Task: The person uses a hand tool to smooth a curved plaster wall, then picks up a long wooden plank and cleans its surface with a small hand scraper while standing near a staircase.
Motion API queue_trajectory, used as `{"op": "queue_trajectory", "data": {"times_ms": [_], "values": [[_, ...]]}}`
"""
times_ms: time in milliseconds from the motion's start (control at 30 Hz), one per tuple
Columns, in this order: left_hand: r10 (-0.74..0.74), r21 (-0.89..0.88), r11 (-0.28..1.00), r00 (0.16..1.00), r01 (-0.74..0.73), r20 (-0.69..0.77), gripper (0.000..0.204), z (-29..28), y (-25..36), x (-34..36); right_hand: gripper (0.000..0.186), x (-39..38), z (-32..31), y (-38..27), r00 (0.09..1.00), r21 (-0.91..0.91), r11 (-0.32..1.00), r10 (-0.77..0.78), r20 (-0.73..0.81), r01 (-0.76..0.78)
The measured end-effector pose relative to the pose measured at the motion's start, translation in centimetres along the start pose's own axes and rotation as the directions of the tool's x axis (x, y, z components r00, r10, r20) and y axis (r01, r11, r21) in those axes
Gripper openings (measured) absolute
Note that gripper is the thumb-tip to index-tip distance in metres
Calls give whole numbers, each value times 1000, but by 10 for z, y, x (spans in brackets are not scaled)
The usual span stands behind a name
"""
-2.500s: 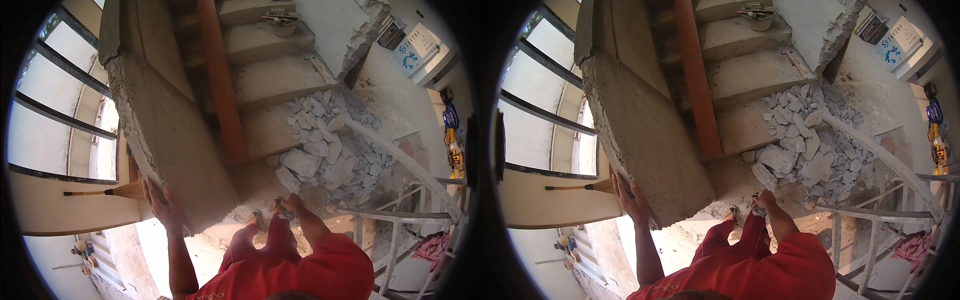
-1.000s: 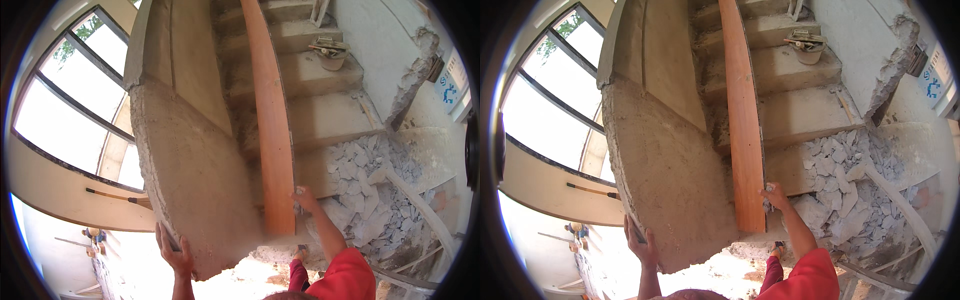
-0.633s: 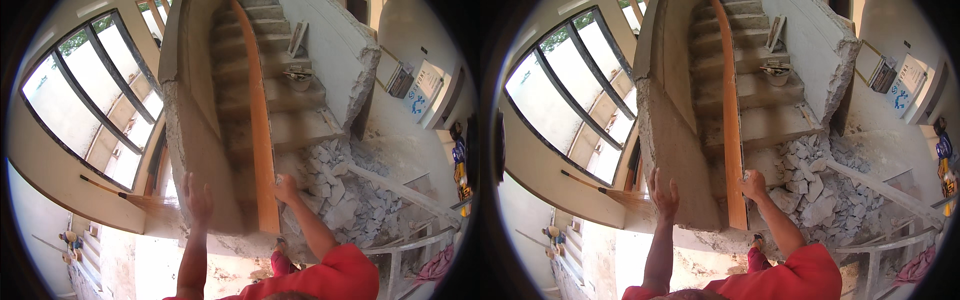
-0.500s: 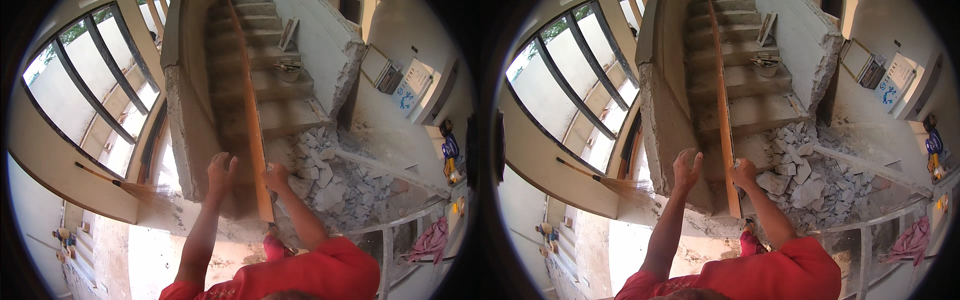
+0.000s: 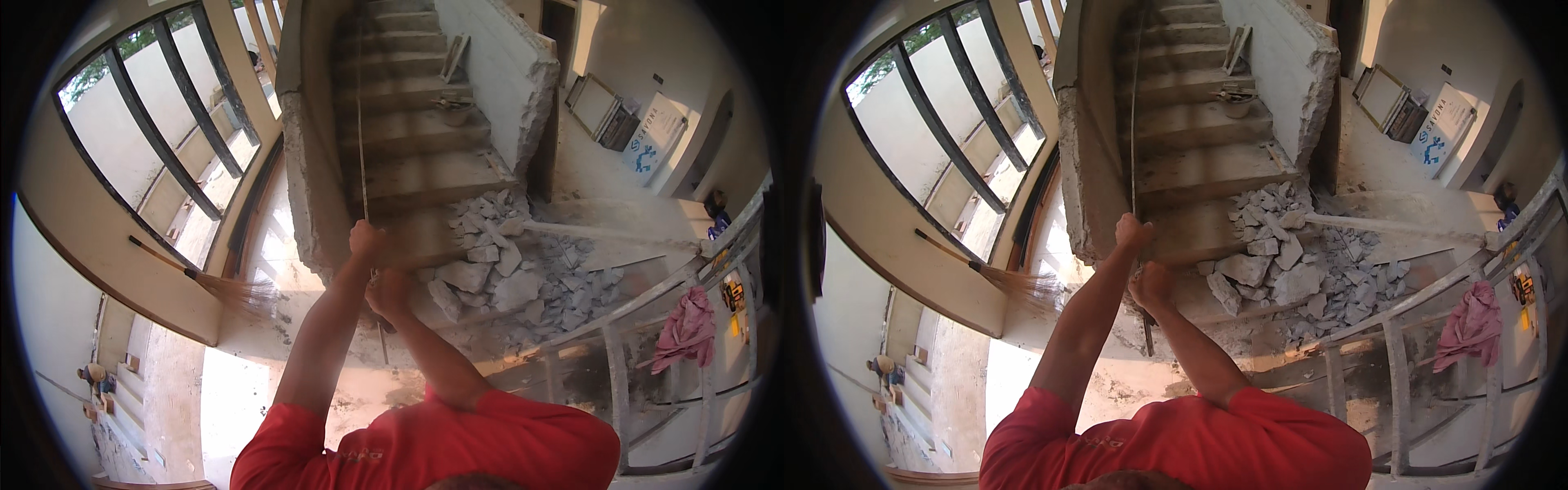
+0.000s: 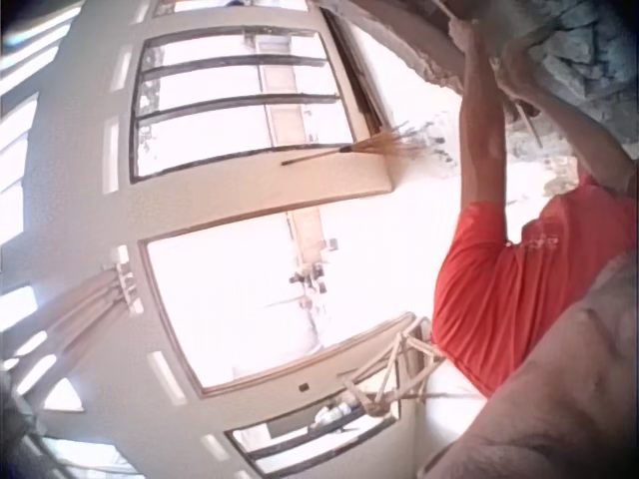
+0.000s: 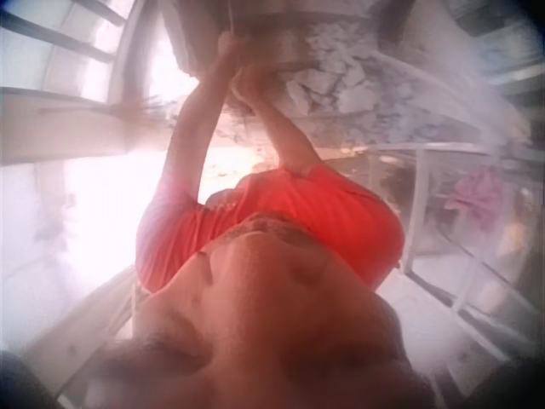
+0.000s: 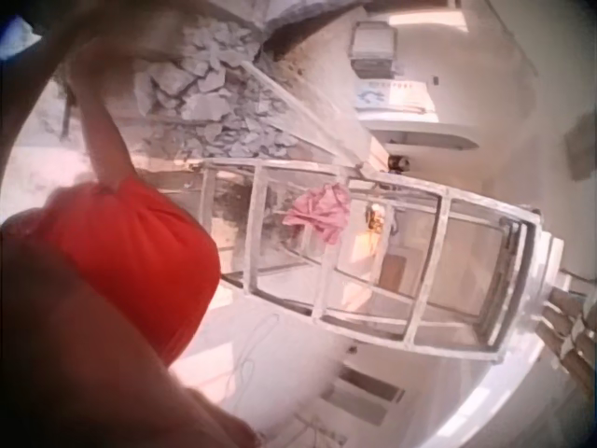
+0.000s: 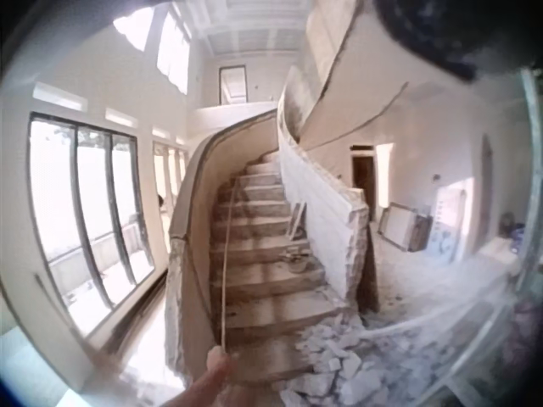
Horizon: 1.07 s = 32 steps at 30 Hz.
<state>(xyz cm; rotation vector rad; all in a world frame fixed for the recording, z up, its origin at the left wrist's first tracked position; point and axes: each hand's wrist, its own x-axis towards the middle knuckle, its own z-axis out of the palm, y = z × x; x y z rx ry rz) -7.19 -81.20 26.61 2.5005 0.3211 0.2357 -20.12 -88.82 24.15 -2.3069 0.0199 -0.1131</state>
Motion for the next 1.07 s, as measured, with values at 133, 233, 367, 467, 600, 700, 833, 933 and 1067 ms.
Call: {"op": "queue_trajectory", "data": {"times_ms": [133,233,367,467,600,700,833,933,1067], "values": [[8,102,995,999,-4,-38,28,-21,-3,-11,36,-15,17,-16,999,148,989,-10,46,3],[100,201,975,995,-98,1,18,-36,-15,-23,42,-26,33,-3,985,253,962,-133,107,102],[178,271,949,983,-160,-41,12,-65,-69,-68,53,-26,-1,22,839,551,826,-380,389,119],[141,305,939,987,-157,74,12,-65,-62,-116,62,45,17,95,897,701,651,-67,437,-293],[80,254,962,991,-104,104,25,-70,-82,-198,76,120,4,79,912,798,452,106,396,-398],[-52,265,964,983,3,178,43,-74,-91,-268,87,163,21,70,893,699,595,73,444,-396],[-91,187,979,994,79,55,28,-69,-112,-346,101,137,39,43,834,648,627,6,551,-433],[-90,238,969,991,64,102,38,-74,-140,-373,106,119,48,52,745,601,559,46,665,-571],[-290,308,925,936,221,198,56,-87,-157,-438,103,74,30,52,620,605,376,-95,779,-702]]}}
